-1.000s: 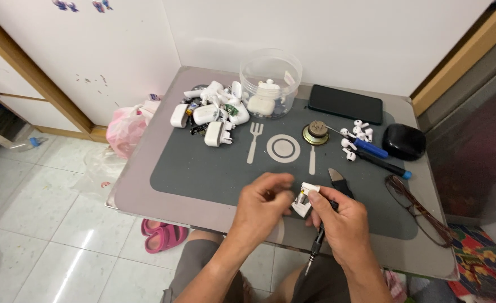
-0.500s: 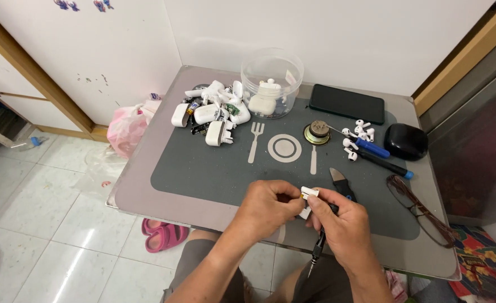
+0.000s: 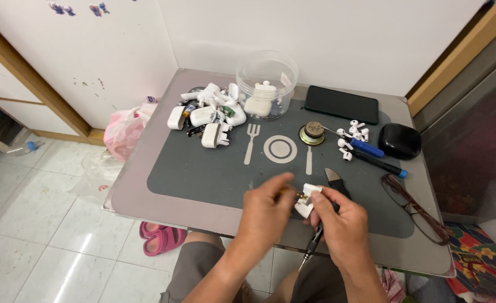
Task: Disassembling small electronic devices, specifically prying open plastic cases and removing internal components.
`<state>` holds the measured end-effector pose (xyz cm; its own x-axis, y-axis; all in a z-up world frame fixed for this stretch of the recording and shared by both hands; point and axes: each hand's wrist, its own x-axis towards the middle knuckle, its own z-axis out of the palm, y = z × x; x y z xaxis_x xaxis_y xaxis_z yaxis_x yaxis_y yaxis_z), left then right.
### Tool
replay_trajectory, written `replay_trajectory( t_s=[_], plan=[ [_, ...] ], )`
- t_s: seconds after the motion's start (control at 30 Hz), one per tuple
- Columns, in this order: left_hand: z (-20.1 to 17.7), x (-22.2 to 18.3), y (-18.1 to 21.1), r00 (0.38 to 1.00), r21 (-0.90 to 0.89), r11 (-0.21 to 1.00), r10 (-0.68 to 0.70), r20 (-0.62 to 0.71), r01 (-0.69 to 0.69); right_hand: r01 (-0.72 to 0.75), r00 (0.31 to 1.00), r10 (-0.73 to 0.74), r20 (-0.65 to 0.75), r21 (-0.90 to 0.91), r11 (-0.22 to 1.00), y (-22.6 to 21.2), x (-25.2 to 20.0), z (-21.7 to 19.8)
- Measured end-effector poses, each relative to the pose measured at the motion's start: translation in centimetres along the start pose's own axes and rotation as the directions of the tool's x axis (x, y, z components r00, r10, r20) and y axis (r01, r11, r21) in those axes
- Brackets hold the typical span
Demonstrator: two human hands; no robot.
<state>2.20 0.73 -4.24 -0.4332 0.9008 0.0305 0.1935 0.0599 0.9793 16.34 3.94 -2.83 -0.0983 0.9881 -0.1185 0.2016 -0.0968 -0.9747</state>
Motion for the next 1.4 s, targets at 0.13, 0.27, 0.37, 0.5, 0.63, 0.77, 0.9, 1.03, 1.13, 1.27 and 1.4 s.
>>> replay_trajectory(
  t_s=[0.13, 0.27, 0.37, 0.5, 0.63, 0.77, 0.9, 1.03, 1.13, 1.27, 1.4],
  plan=[
    [-1.8, 0.2, 0.7, 0.983, -0.334, 0.925, -0.18, 0.041, 0.183, 0.019, 0.996, -0.051, 0.075, 0.377, 0.926, 1.1, 0.6, -1.0],
    [-2.7, -1.8, 3.8, 0.975, -0.01, 0.985, -0.171, 0.141, 0.174, 0.064, 0.986, -0.123, 0.112, 0.424, 0.903, 1.8, 0.7, -1.9],
    [-2.1, -3.0, 4.2, 0.957, 0.039, 0.998, 0.028, 0.29, -0.041, 0.064, 0.974, -0.138, 0.178, 0.369, 0.927, 2.1, 0.6, -2.4],
    [-1.4, -3.1, 2.8, 0.873, 0.05, 0.886, 0.443, 0.206, -0.461, 0.12, 0.933, -0.229, 0.277, 0.36, 0.925, 1.5, 0.2, -2.5],
    [-1.1, -3.1, 2.0, 0.811, 0.131, 0.802, 0.564, 0.153, -0.583, 0.143, 0.912, -0.279, 0.3, 0.405, 0.903, 1.9, 0.3, -2.5],
    [-0.9, -3.1, 0.8, 0.826, 0.164, 0.81, 0.549, 0.131, -0.564, 0.132, 0.92, -0.268, 0.285, 0.419, 0.898, 1.9, 0.1, -2.4],
    [-0.8, -3.1, 0.5, 0.804, 0.179, 0.784, 0.581, 0.124, -0.594, 0.131, 0.95, -0.216, 0.224, 0.341, 0.931, 1.8, 0.0, -2.1],
    [-0.7, -3.0, -0.3, 0.802, 0.249, 0.763, 0.584, 0.126, -0.596, 0.17, 0.962, -0.223, 0.154, 0.299, 0.939, 2.1, -0.1, -1.6],
    [-0.7, -3.0, -0.3, 0.779, 0.236, 0.745, 0.615, 0.122, -0.624, 0.148, 0.98, -0.176, 0.097, 0.245, 0.958, 2.1, -0.2, -1.3],
    [-0.9, -3.0, 0.4, 0.819, 0.204, 0.793, 0.556, 0.139, -0.573, 0.123, 0.984, -0.145, 0.104, 0.199, 0.972, 1.6, -0.3, -1.4],
    [-2.4, -2.8, 0.3, 0.889, 0.171, 0.873, 0.457, 0.041, -0.457, 0.092, 0.989, -0.113, 0.099, 0.195, 0.976, 1.6, -0.3, -0.9]
  ],
)
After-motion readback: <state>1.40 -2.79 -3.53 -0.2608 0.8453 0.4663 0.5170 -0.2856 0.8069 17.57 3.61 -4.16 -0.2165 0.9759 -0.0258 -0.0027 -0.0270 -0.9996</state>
